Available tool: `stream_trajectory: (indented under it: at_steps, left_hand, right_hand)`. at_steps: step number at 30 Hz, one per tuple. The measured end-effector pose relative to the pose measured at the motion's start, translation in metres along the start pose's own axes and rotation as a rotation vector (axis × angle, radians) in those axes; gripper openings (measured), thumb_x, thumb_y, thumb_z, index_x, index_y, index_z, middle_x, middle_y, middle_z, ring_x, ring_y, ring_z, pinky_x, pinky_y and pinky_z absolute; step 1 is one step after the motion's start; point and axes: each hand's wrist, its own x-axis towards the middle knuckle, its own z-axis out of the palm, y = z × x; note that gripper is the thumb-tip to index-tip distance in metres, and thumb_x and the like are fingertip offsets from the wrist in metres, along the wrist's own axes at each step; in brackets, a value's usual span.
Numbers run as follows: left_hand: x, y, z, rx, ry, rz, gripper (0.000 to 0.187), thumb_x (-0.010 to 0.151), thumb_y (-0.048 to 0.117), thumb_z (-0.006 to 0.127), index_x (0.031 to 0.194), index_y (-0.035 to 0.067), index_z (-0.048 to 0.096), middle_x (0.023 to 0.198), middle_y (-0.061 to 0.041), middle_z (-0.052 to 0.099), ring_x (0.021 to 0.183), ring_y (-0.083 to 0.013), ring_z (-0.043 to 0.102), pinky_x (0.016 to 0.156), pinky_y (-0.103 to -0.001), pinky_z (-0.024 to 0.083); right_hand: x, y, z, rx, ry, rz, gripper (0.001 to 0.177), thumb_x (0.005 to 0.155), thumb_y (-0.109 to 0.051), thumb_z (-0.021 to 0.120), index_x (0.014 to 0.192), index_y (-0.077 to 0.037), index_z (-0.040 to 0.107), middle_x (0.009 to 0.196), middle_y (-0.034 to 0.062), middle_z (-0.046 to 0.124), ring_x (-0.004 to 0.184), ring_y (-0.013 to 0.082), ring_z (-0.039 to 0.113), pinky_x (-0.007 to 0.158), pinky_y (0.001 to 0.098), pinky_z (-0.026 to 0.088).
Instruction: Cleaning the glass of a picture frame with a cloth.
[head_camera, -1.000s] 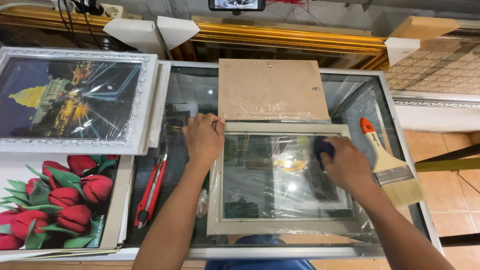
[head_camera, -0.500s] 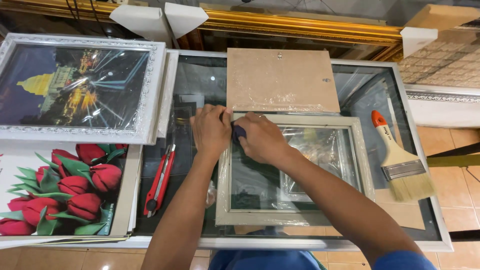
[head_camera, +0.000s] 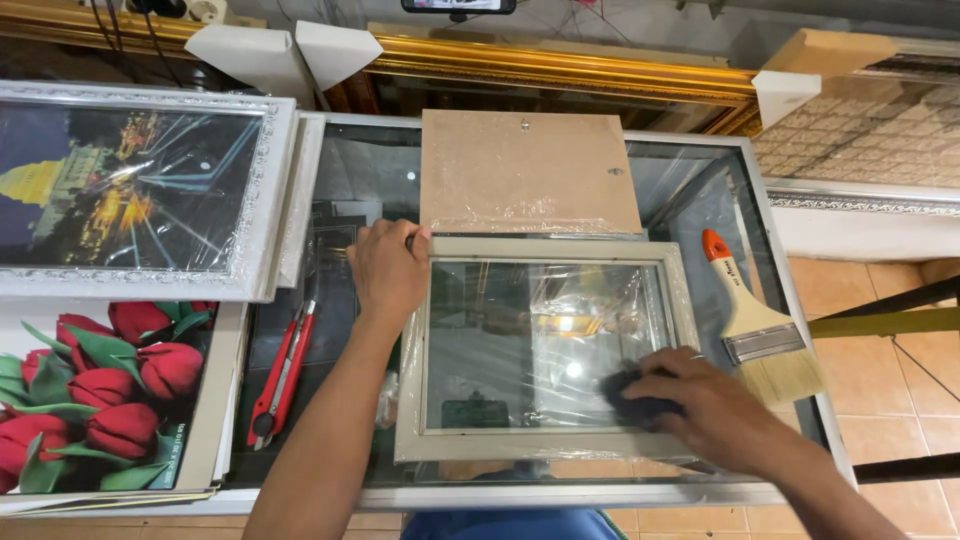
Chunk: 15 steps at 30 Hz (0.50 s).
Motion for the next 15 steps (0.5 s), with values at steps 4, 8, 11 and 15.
stream_trajectory:
  at_steps: [4, 8, 11, 15]
  left_hand:
    - [-0.002, 0.005, -0.001, -0.006, 0.024, -0.019, 0.018, 0.097, 0.026, 0.064, 0.096, 0.011, 0.075, 0.097, -0.010, 0.068, 0.091, -0.0305, 0.058, 0.086, -0.045, 0.042]
    - [-0.001, 0.005, -0.002, 0.005, 0.024, -0.038, 0.022, 0.097, 0.029, 0.062, 0.096, 0.011, 0.075, 0.097, -0.010, 0.069, 0.093, -0.0301, 0.059, 0.088, -0.045, 0.042]
    - [-0.002, 0.004, -0.004, -0.027, 0.030, -0.034, 0.022, 0.097, 0.028, 0.062, 0.095, 0.011, 0.075, 0.094, -0.010, 0.068, 0.091, -0.0301, 0.059, 0.087, -0.046, 0.042]
    - [-0.002, 0.004, -0.008, -0.075, 0.060, -0.008, 0.021, 0.097, 0.028, 0.064, 0.092, 0.012, 0.076, 0.092, -0.008, 0.067, 0.090, -0.0301, 0.059, 0.086, -0.045, 0.042]
  right_hand:
    - [0.006, 0.010, 0.000, 0.128, 0.032, -0.084, 0.043, 0.072, -0.003, 0.075, 0.107, -0.028, 0.083, 0.121, -0.0092, 0.068, 0.109, 0.0159, 0.067, 0.094, 0.0320, 0.056]
    - [0.043, -0.077, 0.007, 0.144, 0.064, -0.397, 0.045, 0.067, 0.000, 0.073, 0.109, -0.018, 0.076, 0.122, 0.0010, 0.065, 0.113, 0.0263, 0.060, 0.096, 0.0410, 0.050]
    - [0.077, -0.132, 0.027, 0.137, 0.179, -0.528, 0.043, 0.071, -0.002, 0.072, 0.112, -0.014, 0.073, 0.115, 0.0058, 0.063, 0.102, 0.0288, 0.061, 0.087, 0.0399, 0.051]
    - [0.142, -0.164, 0.030, 0.060, 0.530, -0.366, 0.038, 0.081, -0.012, 0.069, 0.120, -0.013, 0.067, 0.112, 0.0126, 0.062, 0.098, 0.0360, 0.064, 0.079, 0.0426, 0.055]
